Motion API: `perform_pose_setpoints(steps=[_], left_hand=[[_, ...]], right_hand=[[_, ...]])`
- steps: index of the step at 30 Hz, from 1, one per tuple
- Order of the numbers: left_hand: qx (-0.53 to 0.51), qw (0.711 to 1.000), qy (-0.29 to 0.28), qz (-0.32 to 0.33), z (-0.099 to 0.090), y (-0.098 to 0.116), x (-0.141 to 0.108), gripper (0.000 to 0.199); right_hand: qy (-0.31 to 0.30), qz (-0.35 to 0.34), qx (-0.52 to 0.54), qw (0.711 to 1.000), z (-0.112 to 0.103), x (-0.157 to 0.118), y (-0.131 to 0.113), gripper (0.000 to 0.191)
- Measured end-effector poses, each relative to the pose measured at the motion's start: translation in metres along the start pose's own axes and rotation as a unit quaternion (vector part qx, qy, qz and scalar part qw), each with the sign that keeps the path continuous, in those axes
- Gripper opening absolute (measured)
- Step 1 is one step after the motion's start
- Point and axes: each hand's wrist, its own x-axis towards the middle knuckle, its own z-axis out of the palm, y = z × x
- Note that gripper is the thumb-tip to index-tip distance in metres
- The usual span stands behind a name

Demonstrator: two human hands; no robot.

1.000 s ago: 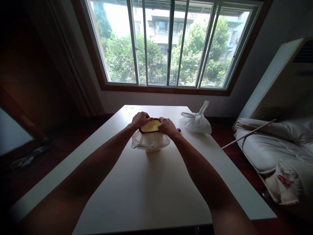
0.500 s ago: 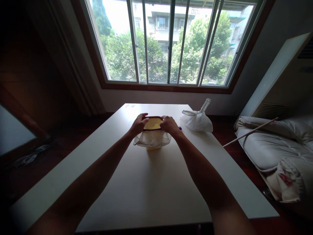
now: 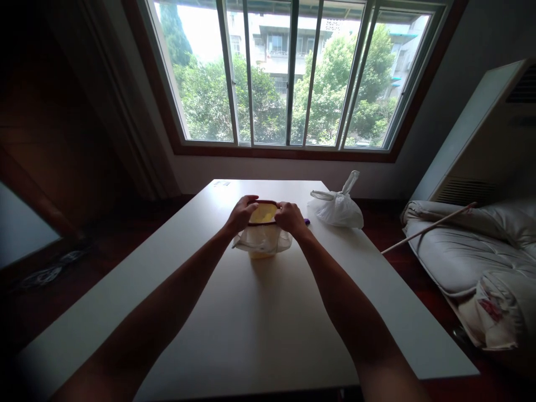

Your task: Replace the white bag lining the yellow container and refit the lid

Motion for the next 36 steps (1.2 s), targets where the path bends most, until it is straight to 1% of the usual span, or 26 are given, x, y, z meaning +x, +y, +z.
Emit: perform_pose_setpoints(steps=[5, 10, 15, 20, 23, 26, 30, 33, 36], left_hand=[[0.068, 0.997, -0.011, 0.028, 0.000, -0.002, -0.003, 0.039], [0.105, 0.994, -0.041, 0.012, -0.005, -0.012, -0.001, 0.044], [0.125, 0.990, -0.062, 0.015, -0.009, -0.018, 0.003, 0.042], [0.164, 0.983, -0.079, 0.024, -0.010, -0.015, 0.003, 0.046], [0.198, 0.975, -0.095, 0.036, -0.013, -0.009, 0.003, 0.049], [0.236, 0.964, -0.119, 0.043, -0.016, -0.003, 0.003, 0.053], [0.263, 0.953, -0.139, 0.051, -0.019, 0.000, 0.002, 0.055], [0.258, 0.955, -0.135, 0.059, -0.020, -0.002, 0.002, 0.055], [0.256, 0.955, -0.137, 0.053, -0.019, -0.004, 0.001, 0.057]], right_hand=[[-0.002, -0.001, 0.017, 1.000, 0.000, -0.001, 0.002, 0.047], [-0.009, -0.017, 0.033, 0.999, 0.002, 0.001, 0.003, 0.046], [-0.009, -0.015, 0.038, 0.999, 0.001, 0.002, 0.008, 0.045], [0.001, 0.009, 0.020, 1.000, -0.001, -0.002, 0.004, 0.035], [0.006, 0.004, 0.002, 1.000, -0.001, -0.004, 0.000, 0.033], [0.000, -0.004, -0.021, 1.000, -0.002, -0.007, -0.004, 0.032], [-0.008, 0.007, -0.037, 0.999, -0.002, -0.014, -0.009, 0.035], [-0.004, 0.007, -0.033, 0.999, 0.001, -0.020, -0.009, 0.040], [0.014, -0.005, -0.024, 1.000, 0.007, -0.027, -0.006, 0.046]])
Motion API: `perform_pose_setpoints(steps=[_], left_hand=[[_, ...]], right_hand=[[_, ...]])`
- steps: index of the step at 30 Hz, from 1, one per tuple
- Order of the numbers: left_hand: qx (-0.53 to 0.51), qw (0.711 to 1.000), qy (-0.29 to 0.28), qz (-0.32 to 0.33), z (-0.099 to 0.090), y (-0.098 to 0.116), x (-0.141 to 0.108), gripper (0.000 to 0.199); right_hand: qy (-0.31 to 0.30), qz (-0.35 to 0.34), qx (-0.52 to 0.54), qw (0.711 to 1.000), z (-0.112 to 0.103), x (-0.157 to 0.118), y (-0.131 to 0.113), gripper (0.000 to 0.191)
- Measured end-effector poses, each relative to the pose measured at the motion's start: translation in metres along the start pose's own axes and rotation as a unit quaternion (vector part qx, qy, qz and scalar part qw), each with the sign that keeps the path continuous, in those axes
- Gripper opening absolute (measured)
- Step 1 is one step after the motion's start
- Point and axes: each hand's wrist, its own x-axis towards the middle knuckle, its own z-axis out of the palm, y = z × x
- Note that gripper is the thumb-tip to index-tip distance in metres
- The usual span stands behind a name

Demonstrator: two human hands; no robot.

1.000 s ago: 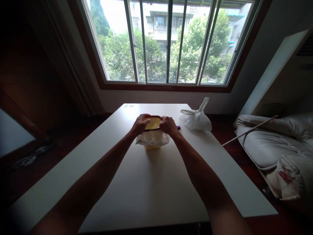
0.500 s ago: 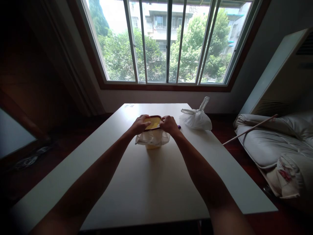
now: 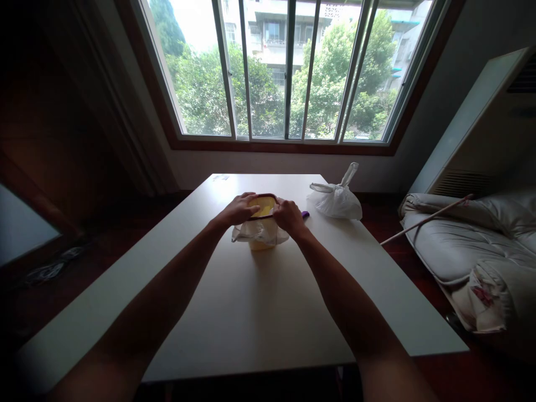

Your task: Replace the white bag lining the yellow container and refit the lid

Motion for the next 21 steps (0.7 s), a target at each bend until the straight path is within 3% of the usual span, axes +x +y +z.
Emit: perform_pose_setpoints(steps=[12, 17, 21], left_hand=[[0.123, 0.991, -0.047, 0.029, -0.012, 0.022, 0.001, 0.060], [0.085, 0.995, -0.026, 0.048, -0.008, 0.020, 0.003, 0.055], [0.045, 0.994, -0.020, 0.100, -0.004, 0.009, 0.004, 0.052]], right_hand=[[-0.017, 0.001, -0.023, 1.000, -0.004, 0.002, 0.002, 0.047], [-0.058, -0.051, -0.034, 0.996, 0.000, 0.015, 0.010, 0.055], [-0.112, -0.085, -0.034, 0.989, 0.001, 0.021, 0.013, 0.060]])
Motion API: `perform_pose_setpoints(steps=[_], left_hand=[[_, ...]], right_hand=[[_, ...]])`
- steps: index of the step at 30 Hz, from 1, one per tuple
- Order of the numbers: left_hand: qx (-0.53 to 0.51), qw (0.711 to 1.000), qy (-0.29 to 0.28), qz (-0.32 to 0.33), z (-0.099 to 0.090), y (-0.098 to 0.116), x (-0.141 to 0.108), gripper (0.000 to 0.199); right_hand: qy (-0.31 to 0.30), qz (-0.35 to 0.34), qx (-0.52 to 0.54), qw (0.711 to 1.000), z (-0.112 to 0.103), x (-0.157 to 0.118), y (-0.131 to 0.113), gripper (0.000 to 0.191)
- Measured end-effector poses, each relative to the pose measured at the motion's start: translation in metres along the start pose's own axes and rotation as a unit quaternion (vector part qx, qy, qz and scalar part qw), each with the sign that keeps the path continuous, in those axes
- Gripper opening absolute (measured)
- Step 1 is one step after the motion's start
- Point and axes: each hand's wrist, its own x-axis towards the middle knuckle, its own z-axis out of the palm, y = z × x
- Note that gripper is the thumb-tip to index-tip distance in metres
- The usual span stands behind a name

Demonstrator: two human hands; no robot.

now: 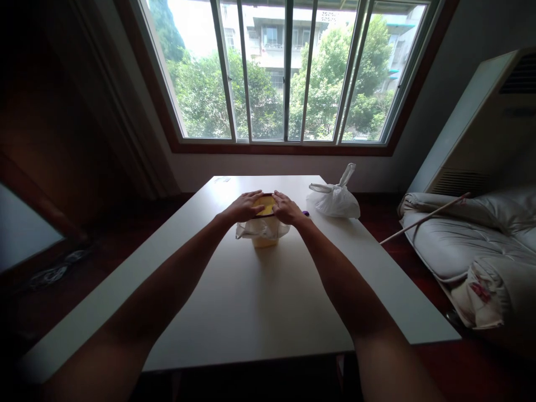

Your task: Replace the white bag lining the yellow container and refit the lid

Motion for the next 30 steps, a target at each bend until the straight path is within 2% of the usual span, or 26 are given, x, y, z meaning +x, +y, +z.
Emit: perform_pose_setpoints(steps=[6, 12, 15, 19, 23, 27, 30], left_hand=[[-0.049, 0.999, 0.022, 0.007, 0.004, -0.004, 0.000, 0.046], [-0.033, 0.999, -0.003, -0.010, 0.005, -0.005, 0.002, 0.051], [-0.030, 0.999, 0.000, -0.022, 0.005, -0.006, 0.004, 0.053], [-0.108, 0.992, 0.050, -0.045, 0.009, -0.006, 0.009, 0.053], [-0.237, 0.959, 0.142, -0.062, 0.015, -0.010, 0.015, 0.048], [-0.290, 0.939, 0.172, -0.073, 0.021, -0.020, 0.021, 0.045], [-0.308, 0.933, 0.168, -0.077, 0.024, -0.026, 0.023, 0.047]], right_hand=[[0.000, -0.005, 0.007, 1.000, 0.002, 0.002, 0.003, 0.057], [0.007, -0.034, 0.018, 0.999, 0.004, 0.003, 0.007, 0.055], [0.013, -0.017, 0.039, 0.999, 0.003, 0.004, 0.006, 0.055], [0.050, 0.012, 0.063, 0.997, 0.004, 0.007, 0.006, 0.055], [0.115, 0.017, 0.058, 0.992, 0.004, 0.007, 0.010, 0.047], [0.187, -0.036, 0.019, 0.982, 0.001, 0.006, 0.013, 0.037], [0.199, -0.105, 0.010, 0.974, 0.000, 0.006, 0.010, 0.028]])
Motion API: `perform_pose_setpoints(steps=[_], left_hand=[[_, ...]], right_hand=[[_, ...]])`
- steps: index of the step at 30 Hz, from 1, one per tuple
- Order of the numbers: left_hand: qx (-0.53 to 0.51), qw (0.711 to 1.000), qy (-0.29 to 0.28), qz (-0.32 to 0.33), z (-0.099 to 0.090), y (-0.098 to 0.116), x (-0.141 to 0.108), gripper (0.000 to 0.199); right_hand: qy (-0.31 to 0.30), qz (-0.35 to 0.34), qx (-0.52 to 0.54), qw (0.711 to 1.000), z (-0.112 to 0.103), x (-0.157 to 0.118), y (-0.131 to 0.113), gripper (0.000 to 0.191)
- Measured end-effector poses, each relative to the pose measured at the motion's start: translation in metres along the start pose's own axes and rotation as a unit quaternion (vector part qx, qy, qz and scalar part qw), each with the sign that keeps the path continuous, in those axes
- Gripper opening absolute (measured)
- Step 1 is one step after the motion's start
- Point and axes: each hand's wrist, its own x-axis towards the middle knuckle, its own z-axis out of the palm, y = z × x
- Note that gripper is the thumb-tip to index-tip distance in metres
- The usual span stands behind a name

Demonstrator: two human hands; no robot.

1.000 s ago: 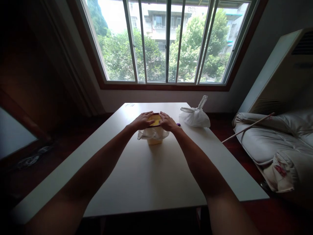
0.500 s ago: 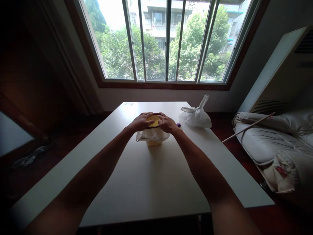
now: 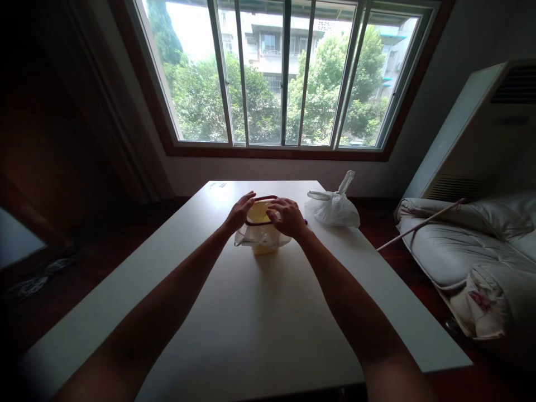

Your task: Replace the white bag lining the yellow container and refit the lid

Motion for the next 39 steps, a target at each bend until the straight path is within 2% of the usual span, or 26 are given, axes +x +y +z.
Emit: perform_pose_setpoints(steps=[3, 7, 11, 17, 29, 39], left_hand=[[0.008, 1.000, -0.017, -0.013, -0.001, -0.001, 0.000, 0.050], [0.037, 0.998, -0.038, -0.033, -0.004, 0.000, -0.001, 0.053], [0.074, 0.995, -0.048, -0.040, -0.006, 0.001, 0.003, 0.051], [0.141, 0.987, -0.073, -0.036, -0.009, 0.008, 0.004, 0.047], [0.205, 0.974, -0.093, -0.010, -0.006, 0.006, 0.006, 0.047], [0.114, 0.987, -0.082, -0.083, -0.005, -0.003, 0.020, 0.051]], right_hand=[[-0.025, -0.035, 0.011, 0.999, 0.000, 0.000, -0.007, 0.027], [-0.055, -0.028, 0.012, 0.998, -0.001, 0.000, -0.013, 0.039], [-0.063, 0.025, 0.016, 0.998, -0.001, 0.006, -0.004, 0.047], [-0.110, 0.094, 0.059, 0.988, 0.004, 0.019, 0.010, 0.044], [-0.115, 0.116, 0.057, 0.985, 0.008, 0.019, 0.008, 0.047], [-0.060, 0.154, 0.109, 0.980, 0.012, 0.019, 0.012, 0.049]])
